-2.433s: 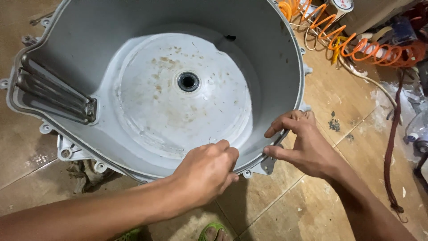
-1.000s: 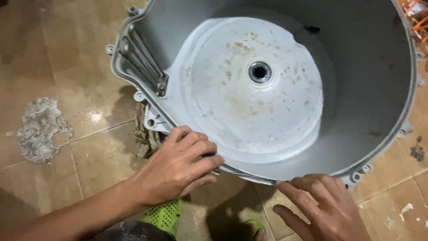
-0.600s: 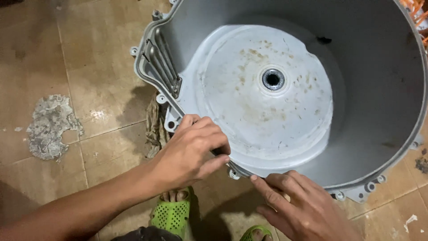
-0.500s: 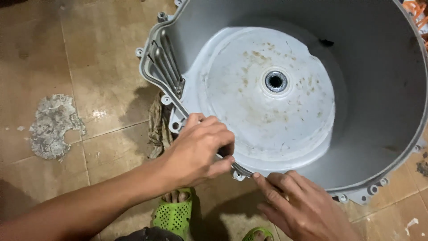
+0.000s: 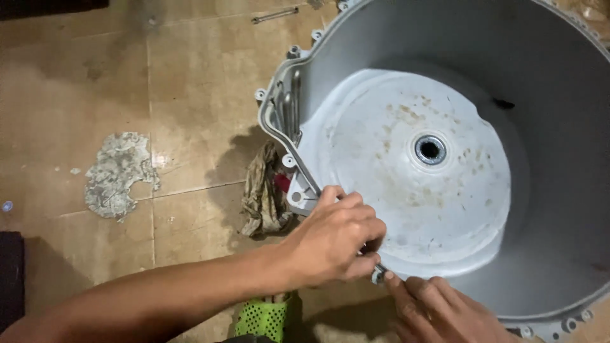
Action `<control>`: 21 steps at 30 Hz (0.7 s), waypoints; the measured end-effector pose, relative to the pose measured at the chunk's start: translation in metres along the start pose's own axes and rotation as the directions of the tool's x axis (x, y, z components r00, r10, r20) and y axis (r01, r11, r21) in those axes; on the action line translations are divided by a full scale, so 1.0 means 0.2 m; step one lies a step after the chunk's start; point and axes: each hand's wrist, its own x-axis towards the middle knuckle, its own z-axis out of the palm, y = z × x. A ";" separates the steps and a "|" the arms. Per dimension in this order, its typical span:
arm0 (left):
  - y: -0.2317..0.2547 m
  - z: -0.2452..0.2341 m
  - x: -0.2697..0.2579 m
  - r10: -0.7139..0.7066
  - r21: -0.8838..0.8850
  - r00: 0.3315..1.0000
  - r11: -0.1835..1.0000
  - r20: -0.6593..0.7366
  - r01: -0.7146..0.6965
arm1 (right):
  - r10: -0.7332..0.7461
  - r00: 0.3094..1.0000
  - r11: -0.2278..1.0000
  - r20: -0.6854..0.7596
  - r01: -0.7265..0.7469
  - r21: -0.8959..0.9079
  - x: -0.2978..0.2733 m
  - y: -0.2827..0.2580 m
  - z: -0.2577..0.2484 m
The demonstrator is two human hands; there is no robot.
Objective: Installing a rubber seal onto the rim of a washing machine outer tub assembly
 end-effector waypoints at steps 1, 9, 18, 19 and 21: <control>-0.03 -0.01 0.00 -0.032 0.015 0.999 0.999 0.042 0.031 | -0.036 0.999 0.998 0.013 0.036 -0.052 -0.03 0.01 0.04; -0.41 -0.30 -0.19 0.170 0.382 0.956 0.922 -0.237 -0.069 | 0.061 0.981 0.993 0.185 -0.078 0.088 0.00 -0.01 0.08; -0.47 -0.49 -0.12 0.406 0.494 0.911 0.780 0.067 -0.384 | 0.550 0.834 0.829 0.039 -0.551 0.097 0.19 -0.25 0.11; -0.45 -0.49 -0.12 0.418 0.457 0.903 0.787 0.098 -0.414 | 0.645 0.762 0.764 -0.060 -0.642 0.072 0.19 -0.30 0.13; -0.48 -0.51 -0.10 0.445 0.436 0.887 0.778 0.126 -0.452 | 0.645 0.755 0.760 -0.117 -0.650 0.002 0.18 -0.33 0.16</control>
